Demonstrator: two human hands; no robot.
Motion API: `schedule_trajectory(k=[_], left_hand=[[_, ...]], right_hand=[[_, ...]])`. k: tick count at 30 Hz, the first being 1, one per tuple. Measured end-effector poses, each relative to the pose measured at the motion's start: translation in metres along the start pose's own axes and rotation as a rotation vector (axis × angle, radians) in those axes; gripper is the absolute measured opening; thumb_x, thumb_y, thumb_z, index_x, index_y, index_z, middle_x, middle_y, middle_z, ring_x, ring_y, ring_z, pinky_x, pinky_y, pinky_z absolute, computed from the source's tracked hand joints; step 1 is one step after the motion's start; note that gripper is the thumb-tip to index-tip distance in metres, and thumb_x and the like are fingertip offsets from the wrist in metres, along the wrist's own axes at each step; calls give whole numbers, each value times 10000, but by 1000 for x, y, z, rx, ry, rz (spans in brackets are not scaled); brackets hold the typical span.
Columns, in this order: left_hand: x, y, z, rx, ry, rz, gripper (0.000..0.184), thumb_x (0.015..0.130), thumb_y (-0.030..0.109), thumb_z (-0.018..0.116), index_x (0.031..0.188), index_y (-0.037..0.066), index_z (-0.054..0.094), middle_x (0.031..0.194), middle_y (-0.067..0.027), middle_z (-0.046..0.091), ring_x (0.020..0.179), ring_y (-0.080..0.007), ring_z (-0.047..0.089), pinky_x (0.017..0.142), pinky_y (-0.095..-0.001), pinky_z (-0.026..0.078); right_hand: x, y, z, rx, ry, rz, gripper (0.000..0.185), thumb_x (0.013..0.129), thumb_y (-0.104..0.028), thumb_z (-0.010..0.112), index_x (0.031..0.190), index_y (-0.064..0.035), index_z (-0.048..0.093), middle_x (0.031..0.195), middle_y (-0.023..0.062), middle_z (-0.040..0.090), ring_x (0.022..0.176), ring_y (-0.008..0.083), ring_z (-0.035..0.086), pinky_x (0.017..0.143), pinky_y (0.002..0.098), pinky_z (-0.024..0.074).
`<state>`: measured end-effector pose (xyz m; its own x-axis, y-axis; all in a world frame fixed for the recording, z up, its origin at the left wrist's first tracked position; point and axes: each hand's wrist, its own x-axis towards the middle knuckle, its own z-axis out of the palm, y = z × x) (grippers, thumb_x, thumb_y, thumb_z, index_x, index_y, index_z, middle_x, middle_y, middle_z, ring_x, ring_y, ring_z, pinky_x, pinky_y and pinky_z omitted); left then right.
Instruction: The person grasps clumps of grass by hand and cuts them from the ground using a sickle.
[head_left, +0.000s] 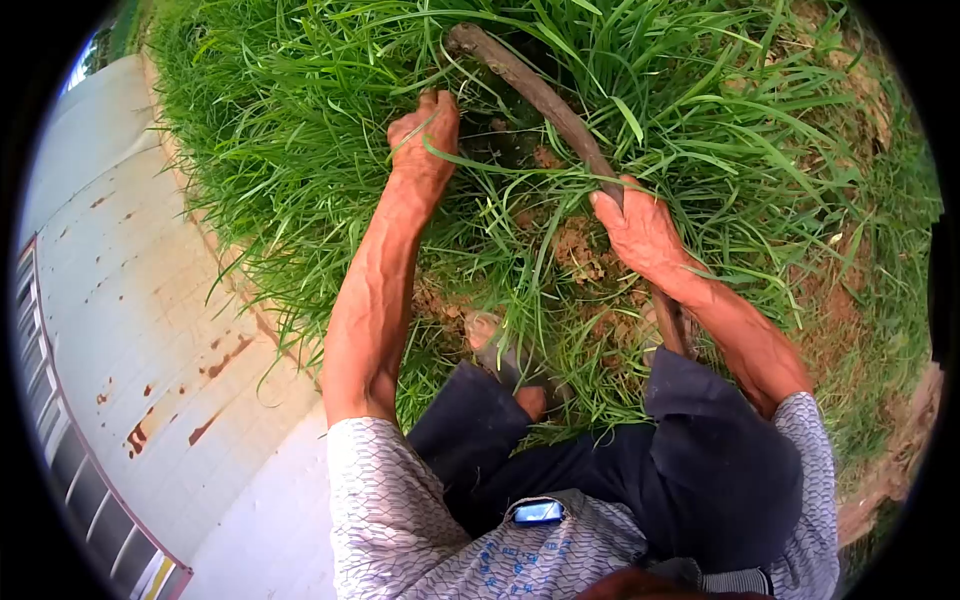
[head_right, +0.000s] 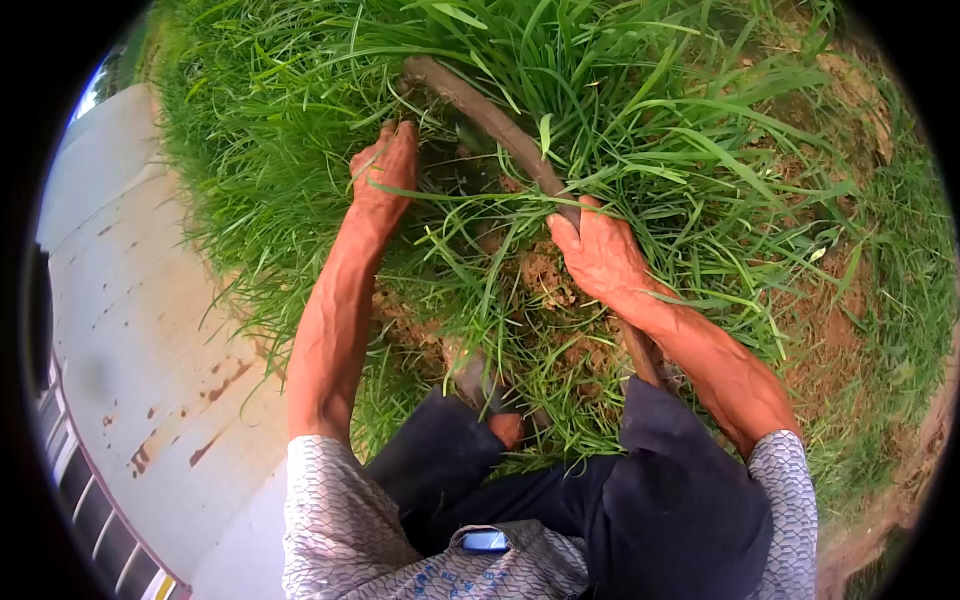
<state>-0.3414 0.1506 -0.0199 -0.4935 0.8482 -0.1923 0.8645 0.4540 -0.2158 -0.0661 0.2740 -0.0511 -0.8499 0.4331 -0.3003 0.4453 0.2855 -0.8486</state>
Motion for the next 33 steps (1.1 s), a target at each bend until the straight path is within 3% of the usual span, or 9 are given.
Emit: schedule_trajectory(k=[1,8,12,17,22,24,28,30,33], left_hand=[[2,-8,7,28,-60,-71,123,831,65,555,943,20,581,949,-213,633,718,-371,684,585,-450,552],[-7,-30,15,-267,-135,-284,233,825,187,540,960,31,650,942,-253,643,874,-436,643,770,-520,519],[-5,-16,18,-237,-104,-341,222,798,195,552,920,40,655,917,-219,650,861,-401,643,748,-498,525],[-16,-10,14,-193,-73,-315,197,787,194,547,892,56,640,946,-169,647,841,-391,640,725,-495,518],[-41,0,-7,-213,75,-336,204,808,129,550,982,64,635,935,-158,637,823,-381,634,703,-458,521],[-52,-9,-26,-315,409,-262,100,875,125,590,948,59,603,886,-128,614,717,-360,614,636,-435,507],[-62,-49,-95,-1187,526,-715,227,996,287,565,1035,69,614,709,53,520,567,-22,464,478,-207,383],[-67,-65,-116,-992,315,-646,188,982,254,585,1034,76,619,828,8,605,646,-82,538,525,-253,424],[-70,-34,-131,-188,256,-128,221,861,121,674,1079,101,646,1272,-27,588,950,-248,588,808,-375,465]], right_hand=[[3,-1,-2,29,-116,149,360,944,-359,553,958,1,541,720,238,547,692,393,601,586,483,458],[0,0,-11,144,-205,251,424,951,-405,518,952,19,529,675,224,551,628,403,563,604,487,441],[4,9,-3,180,-209,226,409,947,-398,542,828,-11,483,622,66,400,593,185,405,574,406,384],[-1,0,-31,586,-412,565,297,968,-403,528,968,-117,449,593,-63,321,405,37,320,320,228,292],[-12,2,-48,750,-396,726,258,968,-370,548,925,-139,443,570,-76,312,412,33,308,329,225,289],[-20,-1,-53,700,-264,687,337,930,-385,587,843,-84,464,545,-74,324,402,43,314,345,247,296],[-17,-7,-46,538,-283,571,260,954,-341,550,865,-120,446,556,-75,323,406,52,293,366,257,274],[-18,-4,-45,463,-289,529,309,950,-373,544,817,-116,436,555,-62,331,410,67,316,367,269,288],[-24,-13,-55,217,-194,454,387,934,-401,557,915,-17,510,563,-3,395,433,121,385,412,322,326]])
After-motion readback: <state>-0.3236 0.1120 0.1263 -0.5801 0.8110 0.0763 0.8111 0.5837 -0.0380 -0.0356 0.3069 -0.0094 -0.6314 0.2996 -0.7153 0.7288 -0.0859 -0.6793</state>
